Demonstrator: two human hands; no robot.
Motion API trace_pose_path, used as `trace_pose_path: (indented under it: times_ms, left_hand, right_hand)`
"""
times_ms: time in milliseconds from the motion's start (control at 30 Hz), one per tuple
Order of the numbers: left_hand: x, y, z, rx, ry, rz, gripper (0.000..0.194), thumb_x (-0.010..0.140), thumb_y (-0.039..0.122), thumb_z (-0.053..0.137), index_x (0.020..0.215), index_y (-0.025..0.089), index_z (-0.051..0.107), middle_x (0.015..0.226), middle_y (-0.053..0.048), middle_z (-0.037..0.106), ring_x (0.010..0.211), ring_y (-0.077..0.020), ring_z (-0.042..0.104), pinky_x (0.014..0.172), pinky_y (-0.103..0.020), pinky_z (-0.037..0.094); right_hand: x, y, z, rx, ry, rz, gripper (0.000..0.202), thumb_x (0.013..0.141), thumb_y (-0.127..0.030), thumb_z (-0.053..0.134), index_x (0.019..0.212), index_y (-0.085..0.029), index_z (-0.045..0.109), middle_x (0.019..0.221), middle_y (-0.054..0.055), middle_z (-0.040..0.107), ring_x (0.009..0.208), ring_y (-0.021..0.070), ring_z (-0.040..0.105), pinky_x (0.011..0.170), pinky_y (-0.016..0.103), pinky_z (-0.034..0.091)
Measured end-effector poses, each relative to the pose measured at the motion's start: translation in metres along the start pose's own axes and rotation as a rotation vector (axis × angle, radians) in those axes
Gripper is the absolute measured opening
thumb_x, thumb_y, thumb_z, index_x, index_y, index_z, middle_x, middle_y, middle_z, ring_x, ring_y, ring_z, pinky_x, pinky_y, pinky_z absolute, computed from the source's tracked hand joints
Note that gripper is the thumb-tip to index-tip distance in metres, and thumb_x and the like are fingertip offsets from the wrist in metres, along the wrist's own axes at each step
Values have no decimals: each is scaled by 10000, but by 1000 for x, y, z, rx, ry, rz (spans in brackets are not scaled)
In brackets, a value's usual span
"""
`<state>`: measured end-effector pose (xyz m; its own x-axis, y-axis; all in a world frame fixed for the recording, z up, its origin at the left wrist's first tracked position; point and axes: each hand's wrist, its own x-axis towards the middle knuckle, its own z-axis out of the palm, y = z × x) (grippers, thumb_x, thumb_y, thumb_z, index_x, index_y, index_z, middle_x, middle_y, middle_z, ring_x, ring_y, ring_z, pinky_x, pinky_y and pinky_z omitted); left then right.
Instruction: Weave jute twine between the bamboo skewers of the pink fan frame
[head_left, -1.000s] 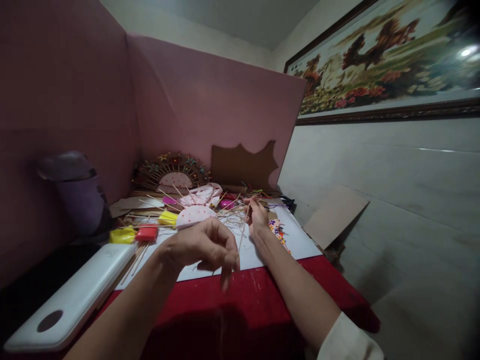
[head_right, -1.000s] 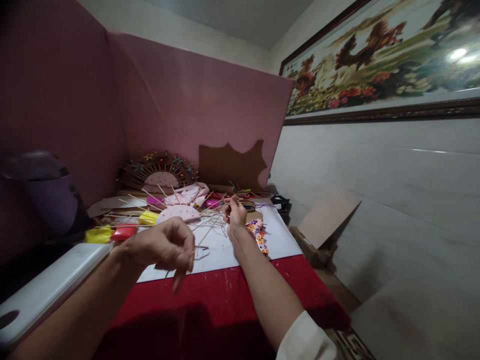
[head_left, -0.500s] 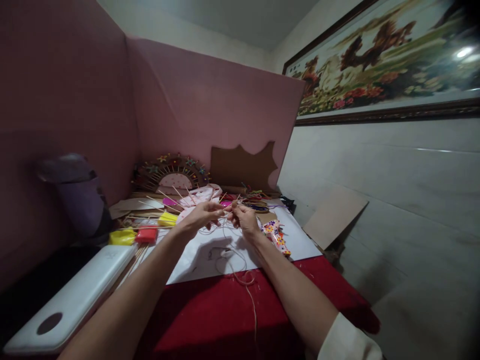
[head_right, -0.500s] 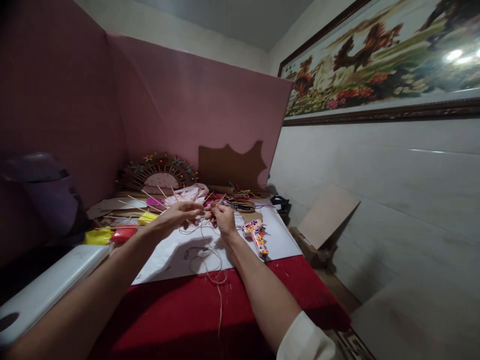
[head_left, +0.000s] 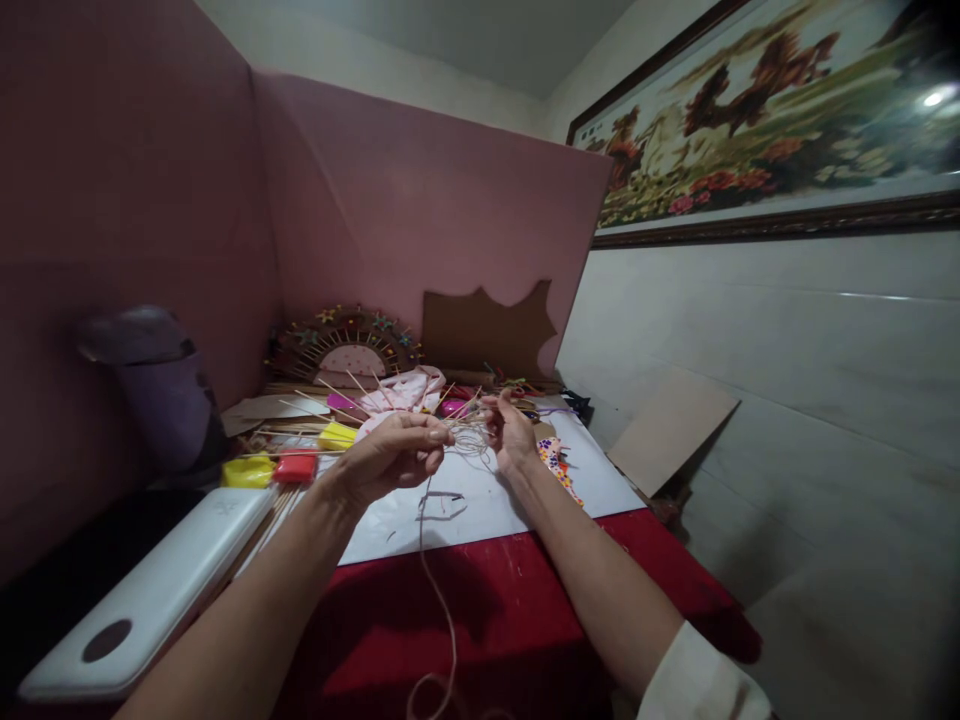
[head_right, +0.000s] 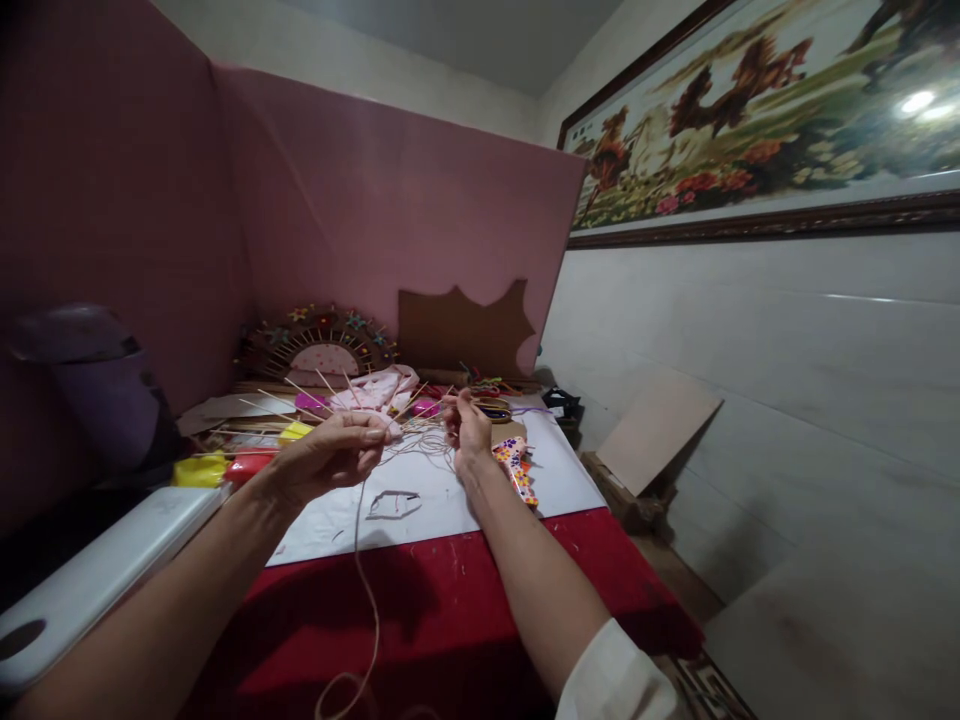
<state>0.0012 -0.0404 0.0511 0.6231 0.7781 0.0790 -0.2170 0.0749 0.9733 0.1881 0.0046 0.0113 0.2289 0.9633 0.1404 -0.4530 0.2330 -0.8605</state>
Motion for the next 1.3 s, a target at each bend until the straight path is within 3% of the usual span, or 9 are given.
trace_pose_path:
  times_ms: [133,233,333,533,600,733,867,1133,1300]
  left_hand:
    - [8,-9,-1,16,139,15,165,662,263,672,636,109,617,476,-12,547,333,-22,319,337,-182,152]
    - [11,-15,-3,65,175,-18,196,659,256,650,549,106,589,463,-22,539,325,-20,314,337,-191,134]
    - [11,-17,-4,78,189,-27,183,654,248,649,551,106,597,460,-17,534,320,-17,300,334,-191,135]
    - [5,-5,-5,-90,141,70,116,629,212,676,628,108,625,461,18,508,384,-25,376,355,-151,229]
    - [4,-2,-5,-157,146,82,108,619,205,675,636,111,625,449,29,493,383,-21,381,366,-142,254]
    - [8,-7,-8,-106,212,56,116,656,229,650,683,120,621,449,34,501,321,-2,306,333,-145,182]
    - [12,-14,-11,48,217,72,172,684,269,637,628,111,598,446,17,500,310,-12,294,323,-169,126]
    - [9,-14,1,120,210,49,213,673,252,658,535,102,598,428,-18,553,290,-9,275,313,-171,115]
    - [-7,1,9,144,-121,-17,160,675,272,670,669,114,689,502,-73,648,268,-20,281,291,-172,134]
  right_hand:
    - [-20,-5,13,-104,-554,89,511,579,-594,690,862,-169,674,673,12,595,563,97,494,452,194,308]
    - [-29,1,22,-193,-677,78,412,630,-512,698,843,-160,689,656,11,602,550,89,504,474,197,313]
    - [-25,7,22,-174,-555,22,325,648,-462,701,725,-147,682,575,-15,558,487,63,452,451,191,294]
    - [1,-2,3,48,179,-23,325,624,-476,704,703,-183,589,438,-84,440,364,44,326,358,170,204]
    - [2,-7,2,53,278,34,359,654,-522,665,679,-177,567,420,-78,433,343,42,307,339,169,190]
    - [-15,-7,15,-114,-100,217,543,613,-670,606,653,-128,604,469,-20,507,344,31,320,324,165,144]
    - [-36,-2,32,-240,-492,85,512,568,-619,680,699,-124,666,513,-30,499,404,36,323,344,169,186]
    - [-32,1,30,-215,-403,-106,286,637,-437,706,685,-156,690,489,-47,491,415,47,336,373,195,228]
    - [-17,3,19,-18,-96,-15,309,573,-424,747,656,-163,604,504,-61,479,419,43,391,346,158,210]
